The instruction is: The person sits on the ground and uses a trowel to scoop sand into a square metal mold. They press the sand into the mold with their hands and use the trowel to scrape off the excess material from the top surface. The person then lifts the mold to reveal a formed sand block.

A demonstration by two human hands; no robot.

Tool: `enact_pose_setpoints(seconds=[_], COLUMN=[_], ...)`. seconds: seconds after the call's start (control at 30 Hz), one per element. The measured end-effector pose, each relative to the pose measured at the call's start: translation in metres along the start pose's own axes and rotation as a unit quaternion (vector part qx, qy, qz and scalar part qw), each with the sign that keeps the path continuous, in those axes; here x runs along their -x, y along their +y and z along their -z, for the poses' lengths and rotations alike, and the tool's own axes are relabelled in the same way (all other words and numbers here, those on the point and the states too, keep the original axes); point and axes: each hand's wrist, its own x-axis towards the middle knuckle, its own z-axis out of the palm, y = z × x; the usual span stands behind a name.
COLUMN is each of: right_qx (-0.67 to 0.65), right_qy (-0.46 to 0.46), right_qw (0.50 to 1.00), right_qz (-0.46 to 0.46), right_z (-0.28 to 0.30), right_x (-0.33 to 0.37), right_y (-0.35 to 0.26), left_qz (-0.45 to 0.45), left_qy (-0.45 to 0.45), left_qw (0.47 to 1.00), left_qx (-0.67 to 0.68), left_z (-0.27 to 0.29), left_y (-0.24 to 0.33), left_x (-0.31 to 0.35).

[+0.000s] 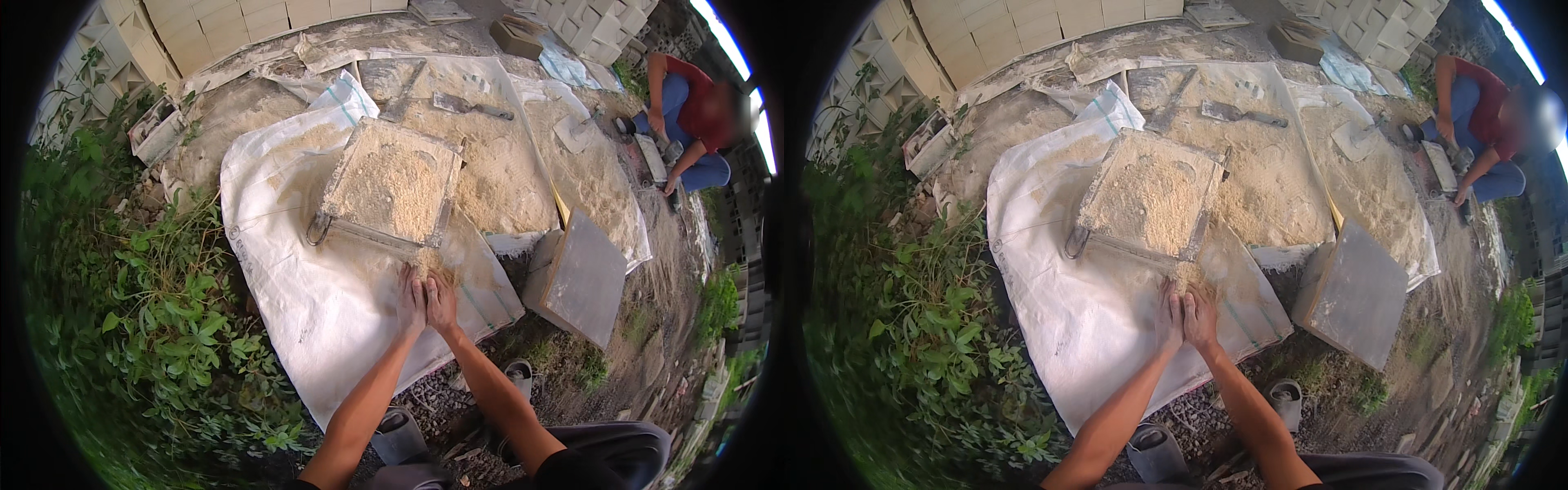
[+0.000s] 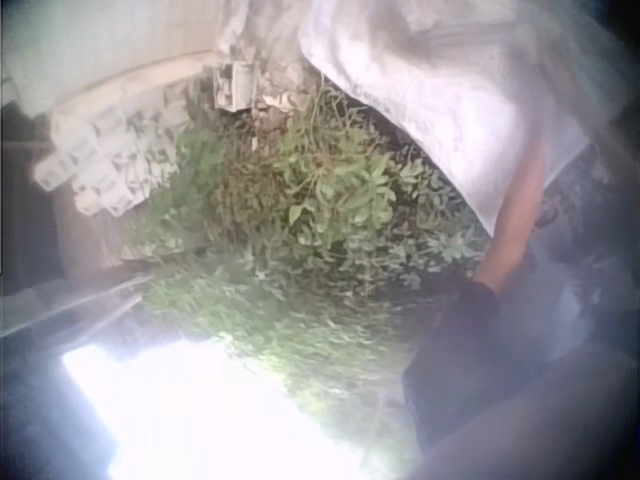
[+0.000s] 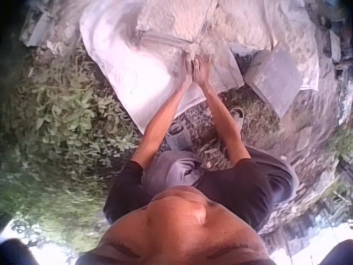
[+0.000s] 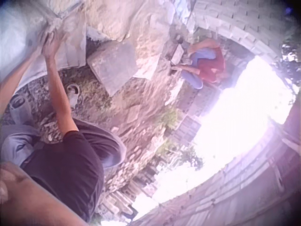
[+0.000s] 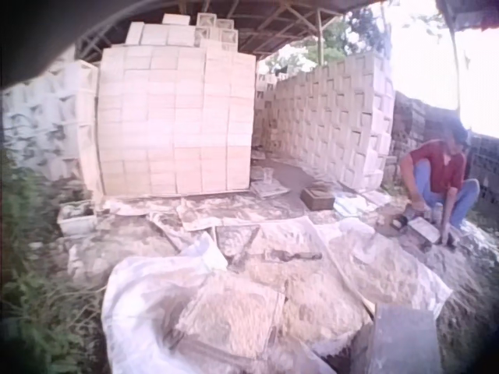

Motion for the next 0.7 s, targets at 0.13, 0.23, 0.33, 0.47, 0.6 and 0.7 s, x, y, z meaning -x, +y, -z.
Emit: enact_pose_setpoints(seconds=[0.13,0.23,0.33,0.47,0.6,0.7], right_qx=[-0.341,-0.519,-0.582,-0.587,-0.429,-0.269], right_qy=[0.08,0.125,0.127,0.13,0.152,0.106], right_qw=[0.912,0.764,0.753,0.768,0.873,0.954], right_qz=[-0.215,-0.363,-0.279,-0.219,-0.176,-0.078], right_z=[-0.023,-0.004,0.008,0.004,-0.003,0.009], right_x=[0.024,0.021,0.002,-0.071,-0.151,-0.179], right_y=[-0.016,-0.059,-0.085,-0.107,-0.165,-0.147], left_qz=[0.158,0.235,0.186,0.123,0.113,0.004], left_qy=[0.053,0.086,0.091,0.157,0.191,0.179], left_qw=[0.95,0.874,0.866,0.896,0.957,0.984], left_qx=[0.265,0.417,0.454,0.398,0.187,0.004], left_z=[0.003,0.009,0.026,0.043,0.072,0.084], left_y=[0.014,0.036,0.074,0.109,0.113,0.107], left_x=[0.012,0.014,-0.008,-0.083,-0.168,-0.184])
